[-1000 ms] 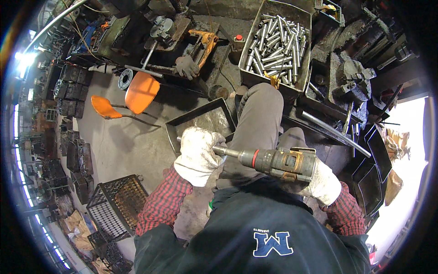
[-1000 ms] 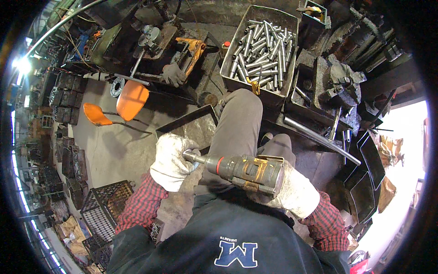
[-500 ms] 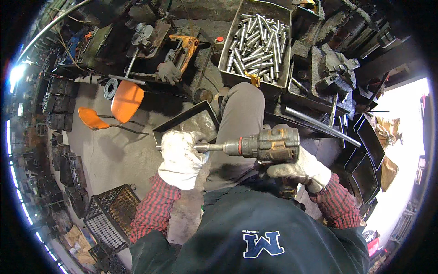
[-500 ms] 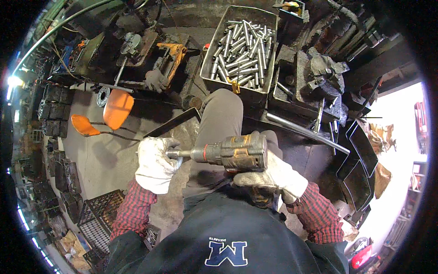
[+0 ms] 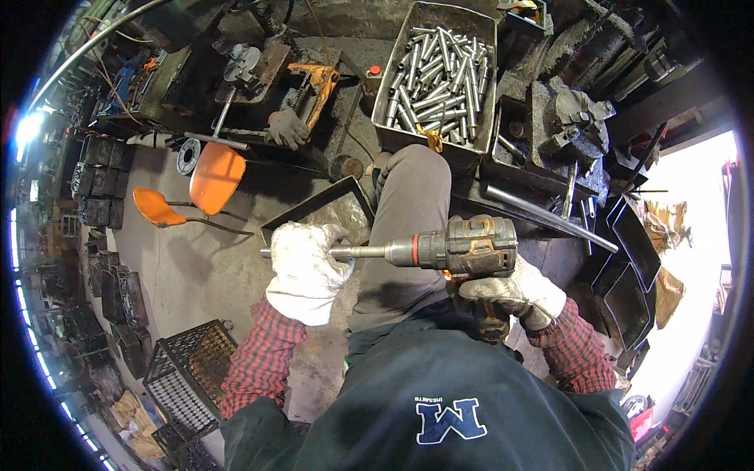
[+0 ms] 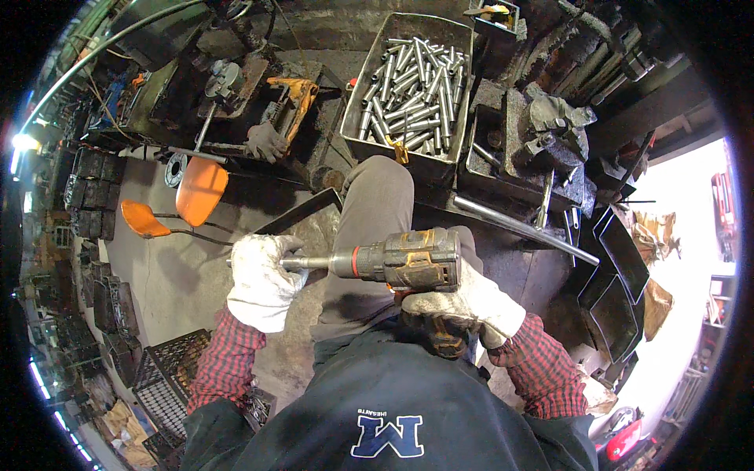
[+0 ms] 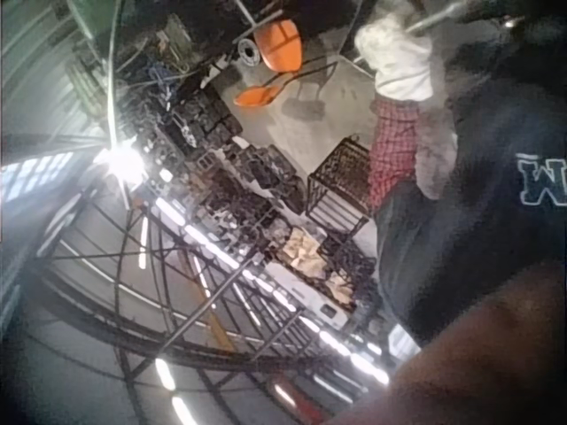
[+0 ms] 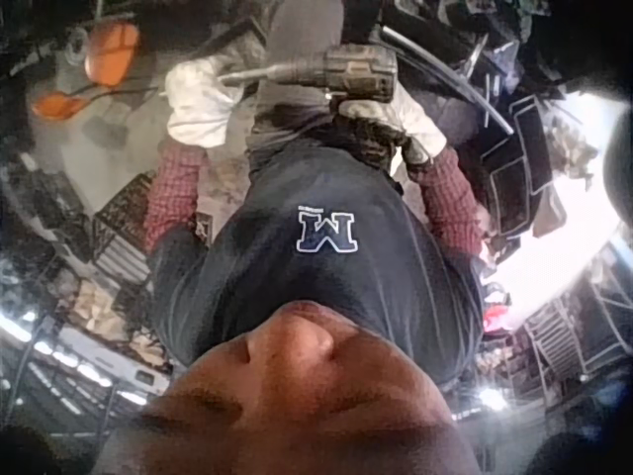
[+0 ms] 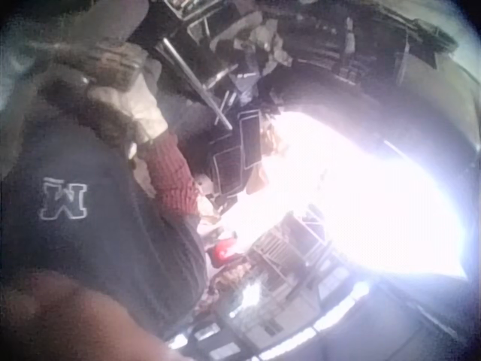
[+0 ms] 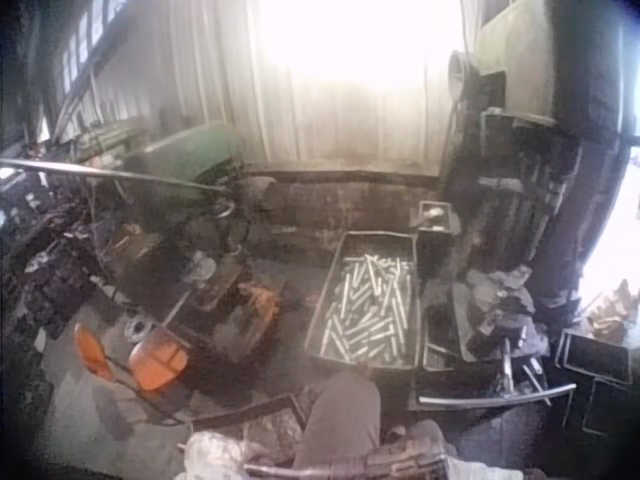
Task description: The person sits on the floor in a workshop and uses a cordless drill to work on small cylindrical metal parts. They repeatedly pick parts from a tray, drill or deburr them, and place them back. The person also uses a drill press and a caliper to measure parts during the process.
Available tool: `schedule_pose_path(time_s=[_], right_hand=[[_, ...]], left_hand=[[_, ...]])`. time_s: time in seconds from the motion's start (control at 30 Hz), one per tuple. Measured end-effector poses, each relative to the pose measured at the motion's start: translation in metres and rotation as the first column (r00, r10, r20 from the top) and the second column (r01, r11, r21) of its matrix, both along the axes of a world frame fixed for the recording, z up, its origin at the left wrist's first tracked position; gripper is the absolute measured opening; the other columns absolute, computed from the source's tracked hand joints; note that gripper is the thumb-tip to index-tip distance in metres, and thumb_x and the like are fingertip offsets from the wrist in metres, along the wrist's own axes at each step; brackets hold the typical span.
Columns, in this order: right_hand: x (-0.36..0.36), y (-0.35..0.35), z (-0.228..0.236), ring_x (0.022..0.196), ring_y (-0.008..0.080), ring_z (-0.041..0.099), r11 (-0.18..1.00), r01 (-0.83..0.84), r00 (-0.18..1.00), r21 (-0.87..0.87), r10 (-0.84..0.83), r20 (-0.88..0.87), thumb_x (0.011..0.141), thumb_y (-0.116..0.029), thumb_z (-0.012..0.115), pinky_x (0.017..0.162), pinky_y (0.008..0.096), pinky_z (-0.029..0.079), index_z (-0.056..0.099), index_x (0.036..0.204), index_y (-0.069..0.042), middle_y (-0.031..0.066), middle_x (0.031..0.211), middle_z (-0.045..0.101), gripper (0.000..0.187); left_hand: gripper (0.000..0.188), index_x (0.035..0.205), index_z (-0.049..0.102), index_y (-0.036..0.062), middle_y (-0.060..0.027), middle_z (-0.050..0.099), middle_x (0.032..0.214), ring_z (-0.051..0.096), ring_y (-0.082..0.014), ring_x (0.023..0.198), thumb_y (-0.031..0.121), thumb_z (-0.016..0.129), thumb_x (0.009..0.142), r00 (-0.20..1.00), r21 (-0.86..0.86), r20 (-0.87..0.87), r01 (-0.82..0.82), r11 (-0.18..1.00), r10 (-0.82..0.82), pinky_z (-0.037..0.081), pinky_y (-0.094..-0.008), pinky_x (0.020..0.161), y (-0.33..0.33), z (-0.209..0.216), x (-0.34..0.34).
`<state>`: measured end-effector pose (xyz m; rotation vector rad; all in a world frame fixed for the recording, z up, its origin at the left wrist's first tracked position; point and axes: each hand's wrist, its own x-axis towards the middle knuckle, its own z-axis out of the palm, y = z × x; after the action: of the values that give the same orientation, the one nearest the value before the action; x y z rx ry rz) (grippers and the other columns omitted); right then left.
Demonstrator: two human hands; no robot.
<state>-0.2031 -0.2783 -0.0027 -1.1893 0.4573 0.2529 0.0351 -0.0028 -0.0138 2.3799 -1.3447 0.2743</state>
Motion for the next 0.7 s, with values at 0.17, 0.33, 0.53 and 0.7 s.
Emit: schedule_pose_path(time_s=[0.17, 0.33, 0.53, 0.7], right_hand=[[0.002, 0.001, 0.012, 0.118, 0.0207, 0.076, 1.000, -0.007, 0.999, -0.011, 0.006, -0.043, 0.085, -0.005, 0.095, 0.107, 0.0408, 0.062, 0.059, 0.159, -0.008, 0.0078, 0.138, 0.077, 0.082], [-0.003, 0.002, 0.018, 0.120, 0.0205, 0.075, 0.998, -0.011, 0.998, -0.056, 0.007, -0.055, 0.087, -0.010, 0.098, 0.106, 0.0393, 0.061, 0.063, 0.154, -0.007, 0.0083, 0.136, 0.078, 0.076], [-0.014, 0.005, 0.029, 0.118, 0.0247, 0.078, 0.995, 0.096, 0.991, -0.034, -0.099, -0.089, 0.082, 0.000, 0.097, 0.104, 0.0431, 0.064, 0.069, 0.150, -0.004, 0.0124, 0.131, 0.081, 0.074], [-0.019, 0.006, 0.031, 0.119, 0.0243, 0.078, 0.996, 0.081, 0.995, -0.044, -0.083, -0.049, 0.083, -0.002, 0.097, 0.105, 0.0431, 0.064, 0.069, 0.151, -0.005, 0.0115, 0.131, 0.082, 0.073]], left_hand=[[0.022, 0.094, 0.083, 0.0121, -0.0097, 0.074, 0.076, 0.072, -0.0348, 0.072, 0.017, 0.088, 0.073, 1.000, 0.023, 0.004, -0.005, 1.000, 0.004, 0.056, -0.0496, 0.073, 0.000, 0.000, 0.004], [0.021, 0.092, 0.081, 0.0127, -0.0108, 0.072, 0.075, 0.070, -0.0357, 0.072, 0.015, 0.087, 0.071, 1.000, -0.020, 0.006, 0.013, 1.000, -0.013, 0.054, -0.0497, 0.072, 0.004, 0.002, 0.005], [0.026, 0.092, 0.080, 0.0136, -0.0098, 0.069, 0.075, 0.068, -0.0357, 0.073, 0.015, 0.088, 0.067, 1.000, -0.023, -0.005, 0.029, 0.999, -0.030, 0.053, -0.0506, 0.073, 0.007, 0.002, 0.004], [0.027, 0.092, 0.079, 0.0141, -0.0097, 0.069, 0.075, 0.068, -0.0355, 0.074, 0.016, 0.088, 0.067, 0.999, -0.051, -0.005, 0.047, 0.998, -0.047, 0.054, -0.0502, 0.073, 0.008, 0.001, 0.003]])
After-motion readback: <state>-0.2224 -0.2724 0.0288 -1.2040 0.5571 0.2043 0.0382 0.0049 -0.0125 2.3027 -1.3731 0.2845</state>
